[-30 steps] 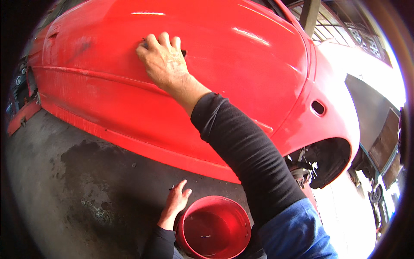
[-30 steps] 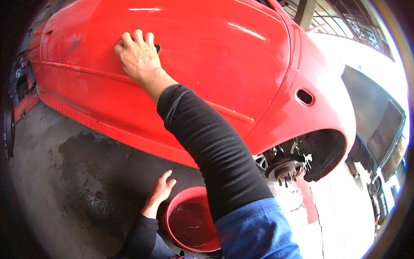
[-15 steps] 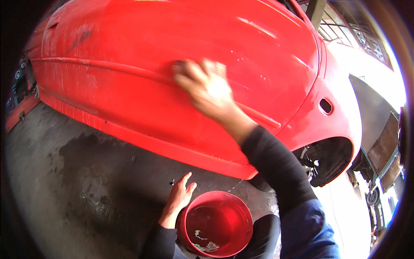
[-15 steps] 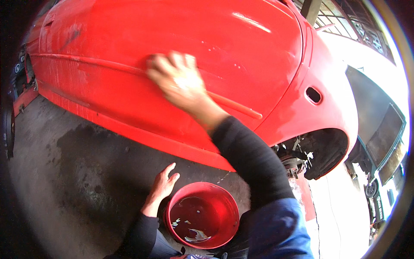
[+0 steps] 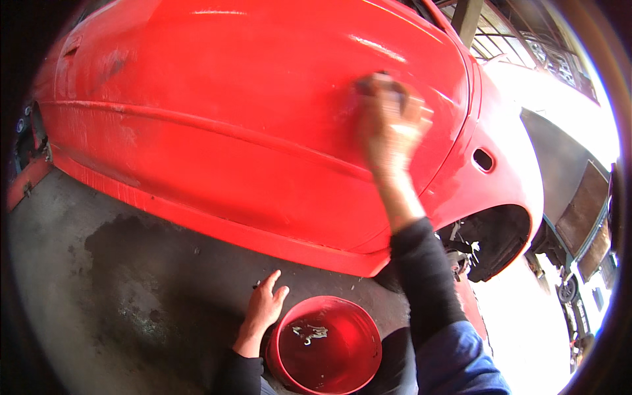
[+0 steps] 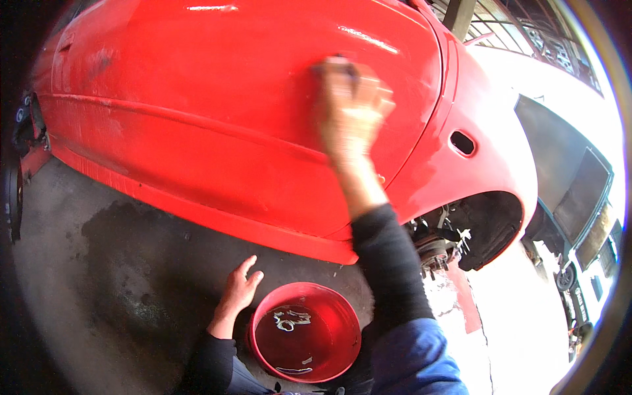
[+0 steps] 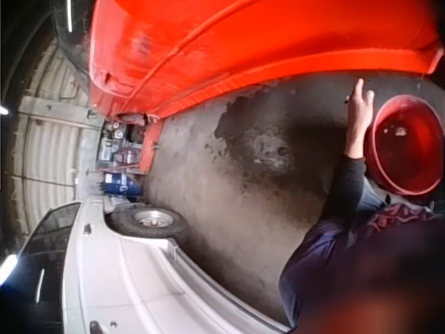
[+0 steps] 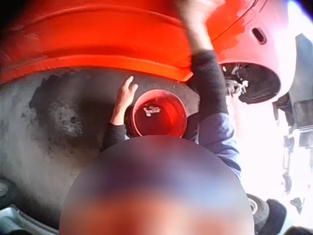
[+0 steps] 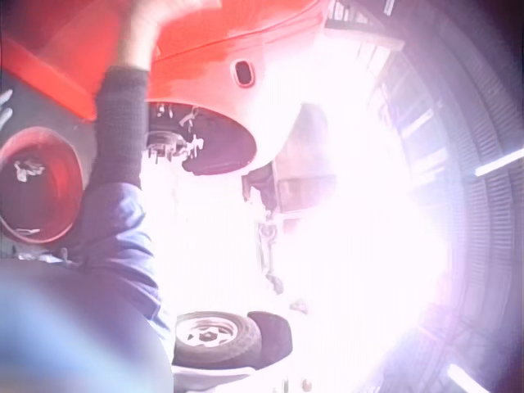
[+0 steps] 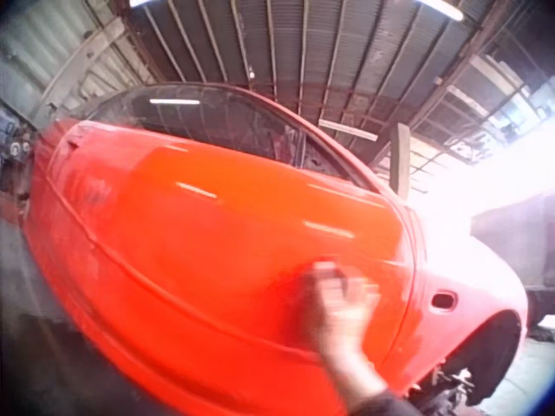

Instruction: The person scrubs the side panel of a red car with a sponge, repeatedly dipping it into a red bucket of water. They wipe the surface in sections, occasionally pausing to check the panel or adjust their position.

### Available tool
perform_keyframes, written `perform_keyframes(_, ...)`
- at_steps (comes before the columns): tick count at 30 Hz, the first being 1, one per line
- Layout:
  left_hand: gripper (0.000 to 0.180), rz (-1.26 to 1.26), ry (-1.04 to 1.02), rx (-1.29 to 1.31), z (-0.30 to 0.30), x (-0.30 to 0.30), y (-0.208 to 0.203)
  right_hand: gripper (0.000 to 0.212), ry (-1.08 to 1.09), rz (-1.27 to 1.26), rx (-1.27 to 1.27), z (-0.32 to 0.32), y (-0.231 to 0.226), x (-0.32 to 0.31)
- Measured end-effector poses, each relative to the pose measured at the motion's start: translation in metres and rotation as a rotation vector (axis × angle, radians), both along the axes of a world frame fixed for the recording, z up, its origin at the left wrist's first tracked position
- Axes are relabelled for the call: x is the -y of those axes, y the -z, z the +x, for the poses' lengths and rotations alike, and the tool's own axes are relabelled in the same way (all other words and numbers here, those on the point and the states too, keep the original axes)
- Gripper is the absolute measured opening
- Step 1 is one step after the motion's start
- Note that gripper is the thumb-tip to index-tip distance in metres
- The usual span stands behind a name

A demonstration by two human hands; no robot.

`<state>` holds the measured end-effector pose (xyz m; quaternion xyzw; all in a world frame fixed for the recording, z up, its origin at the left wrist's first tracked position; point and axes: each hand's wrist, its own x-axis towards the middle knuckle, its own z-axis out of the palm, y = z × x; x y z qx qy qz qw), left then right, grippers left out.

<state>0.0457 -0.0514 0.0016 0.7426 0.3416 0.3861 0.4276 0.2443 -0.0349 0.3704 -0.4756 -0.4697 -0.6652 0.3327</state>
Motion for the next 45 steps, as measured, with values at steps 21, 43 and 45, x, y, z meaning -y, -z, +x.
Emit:
perform_keyframes(21,0.052,-0.074,-0.040,0.038,0.014,-0.003,0.010,0.018,-0.177,-0.122,0.064,-0.108,-0.067,-0.091)
perform_keyframes(43,0.034,-0.529,-0.105,0.890,-0.026,-0.022,-0.009,0.015,-1.110,-1.578,-2.324,-0.027,0.491,0.192)
perform_keyframes(45,0.032,-0.591,-0.205,0.942,-0.029,-0.030,-0.012,0.019,-0.968,-1.735,-2.658,-0.032,0.539,0.201)
